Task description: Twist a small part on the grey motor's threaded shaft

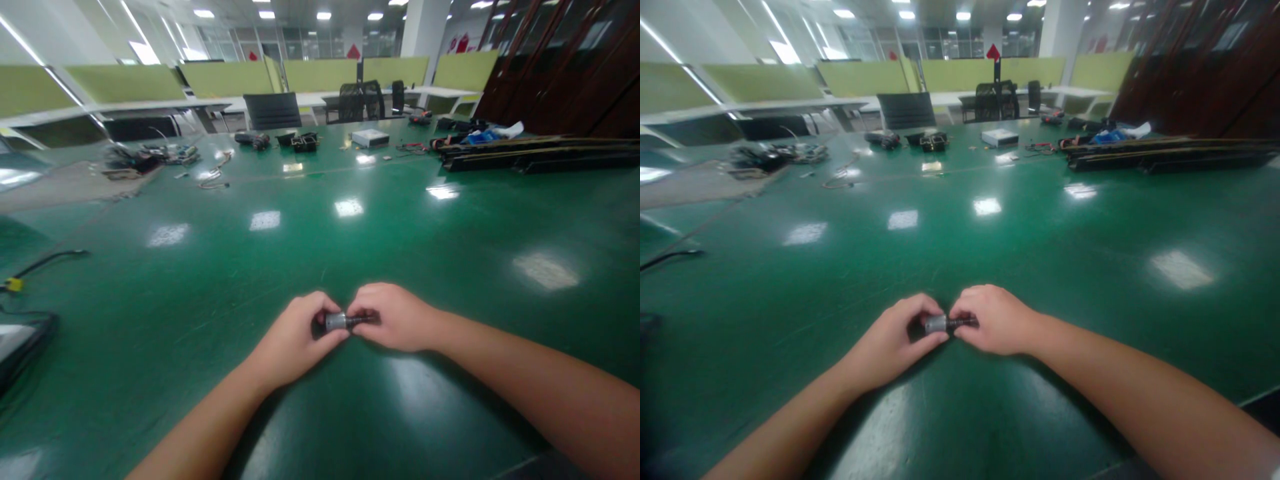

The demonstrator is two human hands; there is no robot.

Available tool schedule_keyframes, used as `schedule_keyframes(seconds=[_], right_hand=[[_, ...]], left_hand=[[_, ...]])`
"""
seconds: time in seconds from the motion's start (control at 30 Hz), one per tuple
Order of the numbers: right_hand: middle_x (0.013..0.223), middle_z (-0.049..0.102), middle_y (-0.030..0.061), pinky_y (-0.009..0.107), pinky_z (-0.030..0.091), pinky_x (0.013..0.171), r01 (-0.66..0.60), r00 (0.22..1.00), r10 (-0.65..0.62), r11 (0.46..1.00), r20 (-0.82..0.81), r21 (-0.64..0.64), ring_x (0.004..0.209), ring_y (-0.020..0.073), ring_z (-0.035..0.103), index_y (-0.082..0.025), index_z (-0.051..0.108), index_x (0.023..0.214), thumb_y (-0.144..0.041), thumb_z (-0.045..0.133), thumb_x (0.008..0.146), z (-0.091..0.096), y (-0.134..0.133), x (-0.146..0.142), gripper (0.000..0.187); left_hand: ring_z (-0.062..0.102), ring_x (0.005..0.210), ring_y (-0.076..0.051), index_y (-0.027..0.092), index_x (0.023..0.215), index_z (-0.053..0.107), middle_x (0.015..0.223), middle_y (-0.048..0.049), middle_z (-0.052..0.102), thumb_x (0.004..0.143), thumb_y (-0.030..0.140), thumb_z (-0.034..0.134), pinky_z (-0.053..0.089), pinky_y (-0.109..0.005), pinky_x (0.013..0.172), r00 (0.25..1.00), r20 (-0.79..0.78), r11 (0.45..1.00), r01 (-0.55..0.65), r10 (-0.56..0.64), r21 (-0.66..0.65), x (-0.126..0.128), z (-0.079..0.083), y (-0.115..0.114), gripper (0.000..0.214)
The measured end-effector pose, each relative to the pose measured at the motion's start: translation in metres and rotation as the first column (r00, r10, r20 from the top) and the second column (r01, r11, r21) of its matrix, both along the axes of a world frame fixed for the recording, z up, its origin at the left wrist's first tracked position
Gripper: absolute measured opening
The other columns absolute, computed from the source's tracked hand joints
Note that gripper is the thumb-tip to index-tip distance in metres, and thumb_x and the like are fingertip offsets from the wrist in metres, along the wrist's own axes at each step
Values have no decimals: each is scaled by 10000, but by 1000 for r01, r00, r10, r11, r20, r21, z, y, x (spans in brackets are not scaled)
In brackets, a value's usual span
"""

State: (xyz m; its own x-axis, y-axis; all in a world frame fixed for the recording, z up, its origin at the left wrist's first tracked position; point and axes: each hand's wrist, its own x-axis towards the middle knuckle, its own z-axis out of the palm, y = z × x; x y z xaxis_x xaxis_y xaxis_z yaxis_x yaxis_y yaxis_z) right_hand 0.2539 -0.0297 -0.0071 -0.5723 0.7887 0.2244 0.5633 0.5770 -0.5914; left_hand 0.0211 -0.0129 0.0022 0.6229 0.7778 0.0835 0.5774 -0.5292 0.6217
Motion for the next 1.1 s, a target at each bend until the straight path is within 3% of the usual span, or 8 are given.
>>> schedule_keyframes(seconds=[1.1], right_hand=[[802,635,11,256,412,698,-18,1000,18,1000,14,11,750,143,557,-169,705,904,-129,685,808,6,-1,5,106]], left_hand=[[628,831,-204,216,967,658,914,-24,680,851,338,724,479,-324,745,1000,7,1000,-10,10,4,2,3,-1,181]])
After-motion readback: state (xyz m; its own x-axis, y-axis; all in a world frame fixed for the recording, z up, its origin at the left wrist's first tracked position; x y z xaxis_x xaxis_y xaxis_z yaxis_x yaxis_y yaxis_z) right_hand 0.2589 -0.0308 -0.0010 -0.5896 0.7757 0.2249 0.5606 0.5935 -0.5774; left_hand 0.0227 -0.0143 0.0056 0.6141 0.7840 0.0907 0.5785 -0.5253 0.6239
